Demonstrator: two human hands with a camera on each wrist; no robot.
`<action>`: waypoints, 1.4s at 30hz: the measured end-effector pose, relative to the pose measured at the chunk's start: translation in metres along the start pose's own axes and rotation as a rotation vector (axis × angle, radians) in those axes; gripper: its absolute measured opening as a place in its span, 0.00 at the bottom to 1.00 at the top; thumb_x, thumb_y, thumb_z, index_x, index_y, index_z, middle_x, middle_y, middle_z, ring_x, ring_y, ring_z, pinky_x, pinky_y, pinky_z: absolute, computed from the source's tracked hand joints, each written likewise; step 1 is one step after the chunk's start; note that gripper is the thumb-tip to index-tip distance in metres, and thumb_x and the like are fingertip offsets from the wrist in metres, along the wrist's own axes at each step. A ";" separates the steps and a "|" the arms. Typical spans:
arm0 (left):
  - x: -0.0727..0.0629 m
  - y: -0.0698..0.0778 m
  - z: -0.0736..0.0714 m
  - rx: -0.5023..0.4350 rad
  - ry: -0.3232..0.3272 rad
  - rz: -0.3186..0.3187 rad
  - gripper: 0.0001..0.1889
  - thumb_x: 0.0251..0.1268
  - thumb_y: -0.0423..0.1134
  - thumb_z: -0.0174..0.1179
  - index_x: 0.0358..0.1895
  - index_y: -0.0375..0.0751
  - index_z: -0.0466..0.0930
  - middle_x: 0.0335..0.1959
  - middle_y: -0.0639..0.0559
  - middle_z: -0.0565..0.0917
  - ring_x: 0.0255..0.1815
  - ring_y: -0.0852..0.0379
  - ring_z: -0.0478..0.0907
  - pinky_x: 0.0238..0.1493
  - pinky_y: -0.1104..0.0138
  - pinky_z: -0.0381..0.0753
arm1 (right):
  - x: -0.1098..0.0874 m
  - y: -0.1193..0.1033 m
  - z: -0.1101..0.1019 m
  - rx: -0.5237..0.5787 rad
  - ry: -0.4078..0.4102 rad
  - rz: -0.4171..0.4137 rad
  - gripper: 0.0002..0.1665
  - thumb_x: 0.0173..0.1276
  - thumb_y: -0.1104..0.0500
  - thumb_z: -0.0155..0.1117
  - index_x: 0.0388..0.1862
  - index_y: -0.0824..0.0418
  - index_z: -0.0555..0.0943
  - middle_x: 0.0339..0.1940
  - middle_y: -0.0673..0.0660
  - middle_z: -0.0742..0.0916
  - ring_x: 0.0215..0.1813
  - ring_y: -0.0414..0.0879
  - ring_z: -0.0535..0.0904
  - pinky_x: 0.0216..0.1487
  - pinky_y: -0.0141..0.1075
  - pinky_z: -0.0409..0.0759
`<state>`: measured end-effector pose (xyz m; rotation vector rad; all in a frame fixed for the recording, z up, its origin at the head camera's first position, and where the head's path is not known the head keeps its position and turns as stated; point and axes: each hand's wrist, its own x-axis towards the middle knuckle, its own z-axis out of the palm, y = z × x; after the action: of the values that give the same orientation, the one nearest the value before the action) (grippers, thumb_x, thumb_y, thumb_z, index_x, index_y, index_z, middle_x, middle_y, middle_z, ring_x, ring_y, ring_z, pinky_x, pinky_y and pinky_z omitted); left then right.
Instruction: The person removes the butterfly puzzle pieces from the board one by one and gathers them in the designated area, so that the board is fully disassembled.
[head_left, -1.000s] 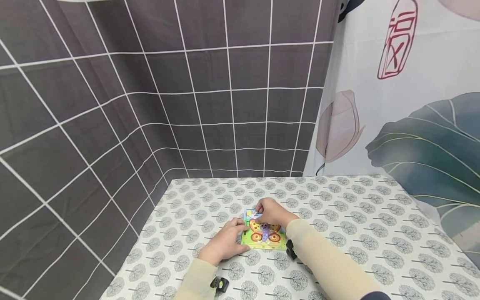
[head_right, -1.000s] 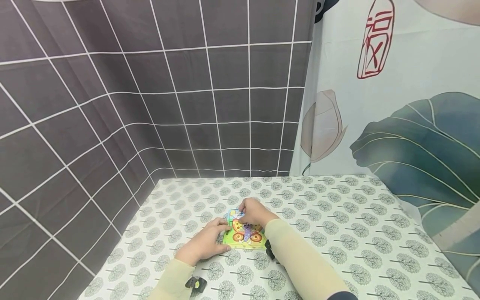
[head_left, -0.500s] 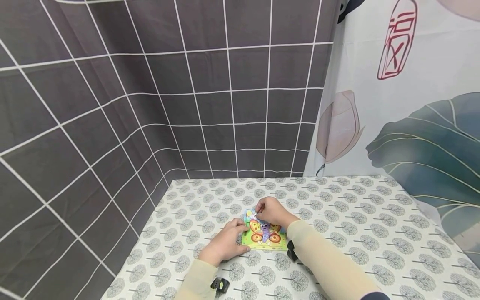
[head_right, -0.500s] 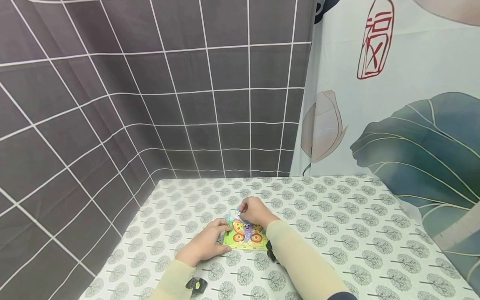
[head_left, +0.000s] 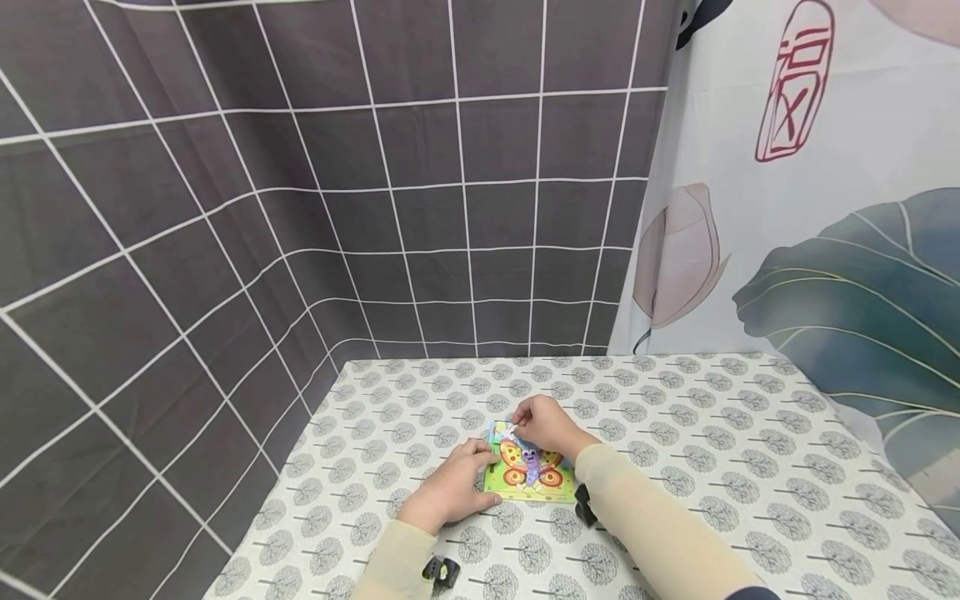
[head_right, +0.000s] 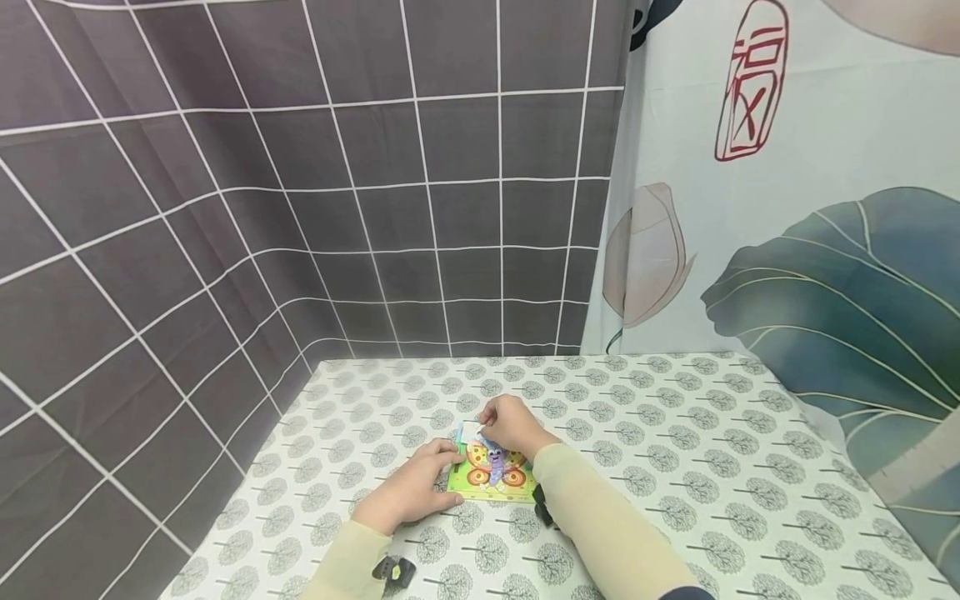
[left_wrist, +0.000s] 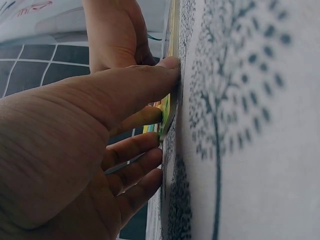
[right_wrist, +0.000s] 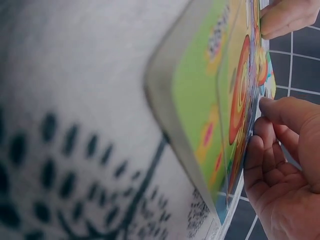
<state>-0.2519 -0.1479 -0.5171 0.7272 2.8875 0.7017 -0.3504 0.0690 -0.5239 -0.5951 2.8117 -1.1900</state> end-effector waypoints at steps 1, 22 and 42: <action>0.000 0.000 0.000 0.001 -0.001 -0.001 0.35 0.58 0.49 0.78 0.69 0.42 0.80 0.69 0.51 0.73 0.72 0.50 0.70 0.75 0.55 0.72 | 0.000 0.000 0.000 0.002 0.001 0.006 0.07 0.62 0.68 0.75 0.32 0.57 0.87 0.26 0.46 0.83 0.31 0.39 0.79 0.36 0.32 0.83; -0.001 0.001 0.001 -0.016 -0.013 -0.020 0.34 0.59 0.48 0.77 0.69 0.43 0.80 0.69 0.50 0.74 0.72 0.50 0.69 0.76 0.54 0.70 | -0.010 0.021 -0.024 0.037 0.049 0.023 0.08 0.63 0.65 0.77 0.31 0.55 0.85 0.29 0.47 0.83 0.33 0.41 0.78 0.37 0.34 0.82; 0.000 0.001 0.002 -0.009 -0.009 -0.026 0.35 0.58 0.50 0.77 0.69 0.45 0.80 0.70 0.52 0.73 0.73 0.50 0.68 0.76 0.53 0.70 | -0.037 0.052 -0.064 0.067 0.129 0.098 0.06 0.61 0.65 0.76 0.35 0.56 0.87 0.32 0.50 0.85 0.36 0.45 0.80 0.39 0.37 0.84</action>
<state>-0.2510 -0.1466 -0.5191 0.6893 2.8780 0.7064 -0.3450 0.1594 -0.5194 -0.3857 2.8531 -1.3436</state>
